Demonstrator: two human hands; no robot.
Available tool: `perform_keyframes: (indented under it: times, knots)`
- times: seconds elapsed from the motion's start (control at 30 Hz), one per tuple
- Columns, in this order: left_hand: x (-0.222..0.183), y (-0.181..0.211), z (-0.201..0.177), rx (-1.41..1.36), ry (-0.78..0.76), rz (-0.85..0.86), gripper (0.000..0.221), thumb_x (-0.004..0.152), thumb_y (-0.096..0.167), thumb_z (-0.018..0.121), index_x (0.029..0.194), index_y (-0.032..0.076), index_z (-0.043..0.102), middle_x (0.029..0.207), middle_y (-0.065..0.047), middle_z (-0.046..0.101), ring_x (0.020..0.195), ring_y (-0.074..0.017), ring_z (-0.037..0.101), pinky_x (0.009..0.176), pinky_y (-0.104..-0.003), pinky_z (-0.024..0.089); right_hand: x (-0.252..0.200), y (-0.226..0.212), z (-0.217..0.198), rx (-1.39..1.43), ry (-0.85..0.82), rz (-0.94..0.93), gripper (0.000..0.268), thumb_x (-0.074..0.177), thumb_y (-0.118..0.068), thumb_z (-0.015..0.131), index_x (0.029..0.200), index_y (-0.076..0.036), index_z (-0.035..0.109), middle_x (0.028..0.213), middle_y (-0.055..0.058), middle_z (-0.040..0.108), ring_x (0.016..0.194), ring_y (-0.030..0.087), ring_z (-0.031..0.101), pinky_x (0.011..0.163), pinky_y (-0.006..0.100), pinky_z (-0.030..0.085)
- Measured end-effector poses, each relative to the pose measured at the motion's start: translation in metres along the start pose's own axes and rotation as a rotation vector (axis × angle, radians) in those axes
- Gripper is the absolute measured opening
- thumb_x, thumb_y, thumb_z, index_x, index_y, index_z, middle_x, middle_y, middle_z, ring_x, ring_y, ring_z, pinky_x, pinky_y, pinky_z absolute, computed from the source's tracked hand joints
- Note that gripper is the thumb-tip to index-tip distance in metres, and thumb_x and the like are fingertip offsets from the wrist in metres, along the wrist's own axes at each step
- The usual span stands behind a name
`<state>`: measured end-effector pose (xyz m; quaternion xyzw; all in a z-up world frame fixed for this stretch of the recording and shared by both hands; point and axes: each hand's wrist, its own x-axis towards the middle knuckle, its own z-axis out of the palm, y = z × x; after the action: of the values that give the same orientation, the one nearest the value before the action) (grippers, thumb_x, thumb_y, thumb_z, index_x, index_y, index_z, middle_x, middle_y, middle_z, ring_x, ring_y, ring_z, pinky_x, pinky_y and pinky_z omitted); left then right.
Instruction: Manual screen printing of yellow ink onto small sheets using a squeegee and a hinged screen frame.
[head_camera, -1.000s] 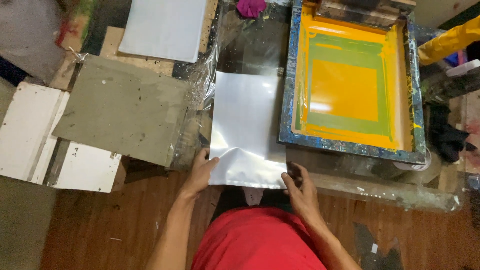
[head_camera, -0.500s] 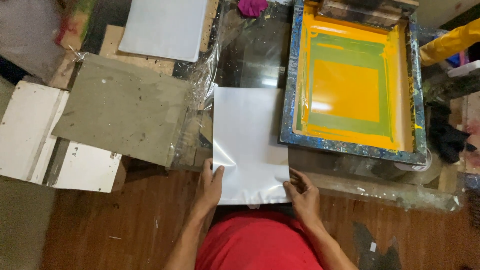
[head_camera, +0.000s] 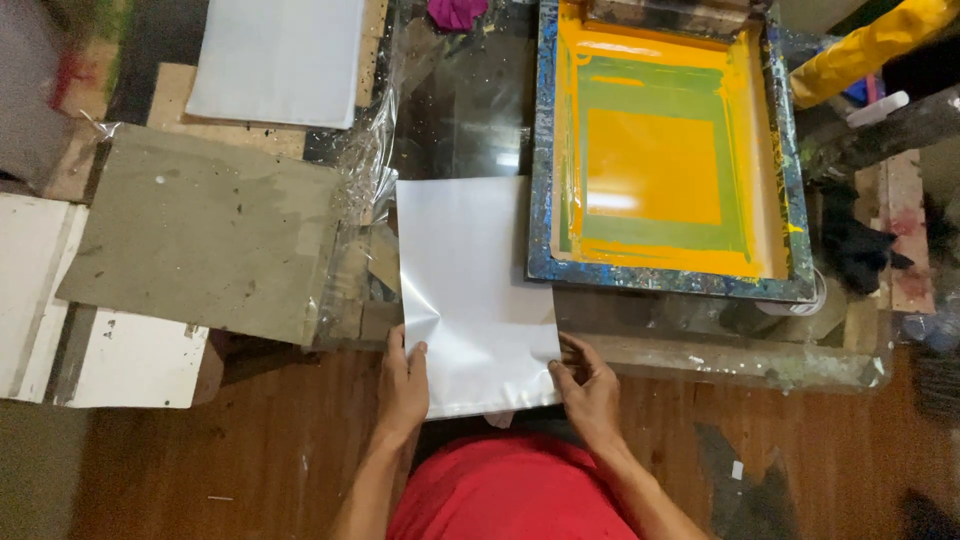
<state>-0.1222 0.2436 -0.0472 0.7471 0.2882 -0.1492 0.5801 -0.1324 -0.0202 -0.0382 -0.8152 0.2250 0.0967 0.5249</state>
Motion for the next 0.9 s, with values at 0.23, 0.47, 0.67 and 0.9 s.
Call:
perform_keyframes:
  times: [0.23, 0.47, 0.67, 0.9]
  knots:
    - [-0.004, -0.012, 0.008, -0.023, 0.010, -0.012, 0.042, 0.105, 0.032, 0.041, 0.144, 0.017, 0.051, 0.133, -0.010, 0.064, 0.113, -0.0248, 0.061, 0.097, -0.039, 0.048, 0.005, -0.010, -0.033, -0.190, -0.041, -0.095, 0.040, 0.091, -0.023, 0.071, 0.131, -0.018, 0.073, 0.120, 0.004, 0.077, 0.099, 0.017, 0.074, 0.082, 0.034, 0.060]
    - [-0.006, 0.000, 0.009, 0.063, 0.044, 0.012, 0.030, 0.104, 0.029, 0.044, 0.129, 0.018, 0.057, 0.105, -0.005, 0.076, 0.086, -0.0229, 0.066, 0.074, -0.038, 0.050, 0.078, 0.009, -0.117, -0.911, 0.597, -0.806, 0.074, 0.084, -0.027, 0.077, 0.154, -0.018, 0.054, 0.161, 0.014, 0.041, 0.155, 0.041, 0.031, 0.120, 0.069, 0.026]
    - [0.000, -0.004, 0.022, 0.045, 0.017, 0.033, 0.031, 0.106, 0.031, 0.043, 0.132, 0.018, 0.055, 0.110, -0.005, 0.076, 0.092, -0.0217, 0.067, 0.080, -0.036, 0.051, 0.134, 0.006, -0.165, -1.007, 0.548, -0.870, 0.122, 0.040, -0.010, 0.076, 0.158, -0.021, 0.052, 0.166, 0.014, 0.041, 0.160, 0.041, 0.024, 0.120, 0.079, 0.018]
    - [0.000, 0.024, 0.056, 0.024, -0.065, 0.055, 0.038, 0.104, 0.030, 0.041, 0.138, 0.016, 0.053, 0.118, -0.008, 0.075, 0.098, -0.0243, 0.070, 0.084, -0.038, 0.053, 0.136, -0.039, -0.199, -0.964, 0.548, -1.114, 0.074, 0.089, -0.047, 0.085, 0.152, -0.018, 0.060, 0.157, 0.018, 0.053, 0.154, 0.046, 0.041, 0.117, 0.068, 0.024]
